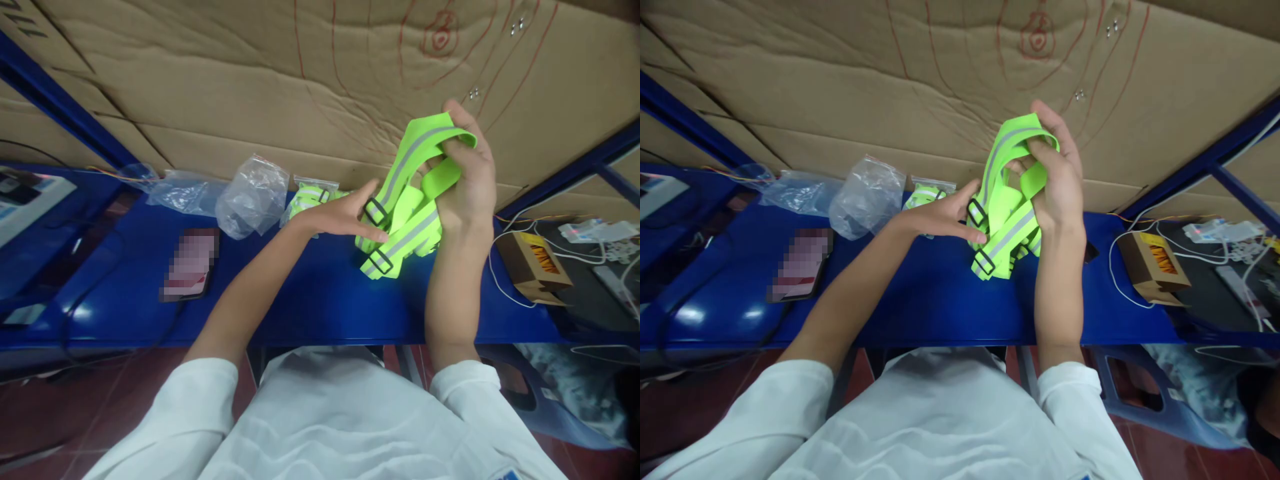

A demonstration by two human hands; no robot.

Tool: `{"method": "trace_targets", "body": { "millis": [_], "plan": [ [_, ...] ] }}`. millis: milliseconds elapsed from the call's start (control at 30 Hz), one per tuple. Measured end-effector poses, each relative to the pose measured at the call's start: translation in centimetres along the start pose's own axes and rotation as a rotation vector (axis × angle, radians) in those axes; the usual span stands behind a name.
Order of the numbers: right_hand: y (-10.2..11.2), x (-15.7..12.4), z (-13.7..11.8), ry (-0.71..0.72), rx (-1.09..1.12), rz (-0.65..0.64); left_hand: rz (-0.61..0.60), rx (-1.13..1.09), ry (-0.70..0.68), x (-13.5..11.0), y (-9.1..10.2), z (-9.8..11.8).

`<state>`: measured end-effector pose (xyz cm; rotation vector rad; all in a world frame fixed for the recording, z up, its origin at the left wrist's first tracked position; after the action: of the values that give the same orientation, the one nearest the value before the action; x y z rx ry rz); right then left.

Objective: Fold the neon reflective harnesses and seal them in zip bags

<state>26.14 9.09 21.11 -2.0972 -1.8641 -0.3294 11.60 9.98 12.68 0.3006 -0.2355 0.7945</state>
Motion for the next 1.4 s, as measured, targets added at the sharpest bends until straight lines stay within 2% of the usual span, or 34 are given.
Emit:
{"method": "trace_targets", "body": {
  "millis": [100, 167, 233, 300, 433, 533, 600, 700, 767, 800, 833, 900, 967, 1033, 1100, 1167, 1267, 1333, 1400],
  "plan": [
    [-0.3, 0.0, 0.2, 0.025, -0.003, -0.036, 0.011, -0.172, 0.103, 0.1, 0.0, -1.0],
    [0.0, 0.0, 0.1, 0.083, -0.041, -0.05, 0.087, -0.232, 0.127, -0.1, 1.2, -0.6],
    [0.3, 0.2, 0.0, 0.159, -0.126, -0.071, 0.186, -0.282, 0.095, -0.3, 2.7, 0.5],
    [0.5, 0.6, 0.9, 0.166, -0.254, -0.116, 0.276, -0.329, 0.063, -0.6, 3.9, 1.7],
    [0.3, 0.5, 3.4, 0.033, -0.583, -0.216, 0.451, -0.341, 0.05, -1.1, 5.3, 3.6],
    [-1.2, -0.7, 2.0, 0.166, -0.822, -0.234, 0.603, -0.31, 0.029, -1.7, 6.4, 4.6],
    [-3.3, -2.0, 1.4, 0.205, -0.848, -0.342, 0.664, -0.269, 0.052, -2.1, 7.2, 4.8],
    [-6.8, -4.2, 2.4, 0.132, -0.744, -0.654, 0.723, -0.175, 0.128, -2.8, 8.5, 4.7],
    [-8.2, -5.2, 3.6, 0.132, -0.736, -0.822, 0.735, -0.138, 0.166, -3.3, 9.1, 4.8],
    [-8.4, -5.3, 4.3, 0.144, -0.784, -0.859, 0.736, -0.145, 0.173, -3.4, 9.3, 5.0],
    [-8.2, -5.0, 5.1, 0.148, -0.868, -0.854, 0.737, -0.172, 0.172, -3.6, 9.4, 5.2],
    [-6.9, -4.0, 6.7, 0.106, -1.094, -0.76, 0.744, -0.267, 0.144, -3.9, 9.6, 5.7],
    [-5.8, -3.2, 7.0, 0.081, -1.243, -0.659, 0.782, -0.343, 0.095, -4.2, 10.0, 6.2],
    [-6.7, -3.6, 5.8, 0.156, -1.183, -0.669, 0.856, -0.368, 0.058, -4.8, 10.7, 6.3],
    [-8.6, -4.9, 3.9, 0.227, -0.982, -0.747, 0.927, -0.385, 0.029, -5.3, 11.7, 6.1],
    [-10.4, -6.3, 3.2, 0.206, -0.818, -0.859, 0.956, -0.4, -0.014, -5.6, 12.5, 5.7],
    [-11.9, -7.3, 4.5, 0.168, -0.799, -0.978, 0.936, -0.344, -0.054, -5.4, 13.6, 5.1],
    [-11.8, -6.7, 5.7, 0.191, -0.841, -0.963, 0.908, -0.258, -0.01, -5.0, 14.0, 4.5],
    [-10.9, -5.4, 6.5, 0.179, -0.826, -0.926, 0.88, -0.161, 0.041, -4.5, 14.3, 4.1]
  ]
}}
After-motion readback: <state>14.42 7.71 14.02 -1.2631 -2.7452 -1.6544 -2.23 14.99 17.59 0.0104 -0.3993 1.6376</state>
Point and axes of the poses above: each hand's wrist, its own x-axis towards the middle knuckle, its own y-axis out of the back of the hand, z = x × y, the point moved 9 cm from there along x, towards the middle knuckle, and after that the axes turned 3 degrees about z, right-handed, at the moved point
